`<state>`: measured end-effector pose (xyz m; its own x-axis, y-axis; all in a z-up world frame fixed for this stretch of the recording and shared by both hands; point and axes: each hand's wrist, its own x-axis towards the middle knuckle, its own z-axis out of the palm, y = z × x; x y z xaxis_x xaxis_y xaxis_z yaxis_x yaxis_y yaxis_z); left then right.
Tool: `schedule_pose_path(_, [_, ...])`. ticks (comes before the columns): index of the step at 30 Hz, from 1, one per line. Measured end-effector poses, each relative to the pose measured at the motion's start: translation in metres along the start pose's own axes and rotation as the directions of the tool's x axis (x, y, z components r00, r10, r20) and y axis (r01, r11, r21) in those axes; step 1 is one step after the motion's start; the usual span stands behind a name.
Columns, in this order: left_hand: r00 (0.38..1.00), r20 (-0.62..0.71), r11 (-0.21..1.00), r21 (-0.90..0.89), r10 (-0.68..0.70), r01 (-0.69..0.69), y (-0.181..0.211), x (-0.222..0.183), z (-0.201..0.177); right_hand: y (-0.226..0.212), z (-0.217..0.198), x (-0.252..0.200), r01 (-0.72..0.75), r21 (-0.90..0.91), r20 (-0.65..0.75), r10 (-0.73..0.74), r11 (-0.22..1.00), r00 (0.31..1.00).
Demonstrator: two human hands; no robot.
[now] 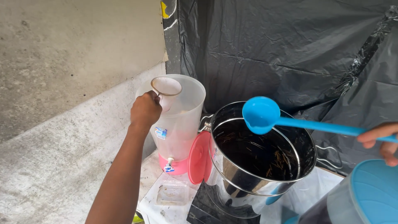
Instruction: Transferring tea from a large pot into a dispenser using a ladle and a strainer
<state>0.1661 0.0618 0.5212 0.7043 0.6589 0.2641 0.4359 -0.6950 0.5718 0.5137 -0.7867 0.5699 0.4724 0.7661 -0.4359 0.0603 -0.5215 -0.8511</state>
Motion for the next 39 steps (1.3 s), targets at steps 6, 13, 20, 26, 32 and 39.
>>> schedule_pose_path(6, [0.999, 0.022, 0.976, 0.212, 0.045, -0.049, 0.002, 0.020, 0.017, -0.131, 0.232, 0.010, -0.367, -0.078, -0.454, 0.294, 0.927, 0.841])
schedule_pose_path(13, [0.984, 0.011, 0.955, 0.240, 0.177, -0.175, -0.015, 0.055, 0.040, -0.201, 0.314, 0.045, -0.565, -0.541, -0.461, 0.343, 0.623, 0.819])
schedule_pose_path(20, [0.986, 0.104, 0.989, 0.052, 0.130, -0.136, -0.038, 0.062, 0.069, -0.194, 0.333, 0.109, -0.610, -0.733, -0.532, 0.305, 0.301, 0.790])
schedule_pose_path(26, [0.987, 0.066, 0.989, -0.003, 0.145, -0.145, -0.044, 0.059, 0.078, -0.155, 0.320, 0.151, -0.618, -0.766, -0.558, 0.295, 0.178, 0.776])
schedule_pose_path(32, [0.967, -0.016, 0.964, 0.090, 0.253, -0.250, -0.044, 0.067, 0.100, -0.127, 0.298, 0.153, -0.560, -0.786, -0.499, 0.265, 0.263, 0.825])
schedule_pose_path(39, [0.976, -0.020, 0.976, 0.038, 0.216, -0.215, -0.044, 0.058, 0.094, -0.156, 0.313, 0.154, -0.653, -0.720, -0.591, 0.284, 0.236, 0.755])
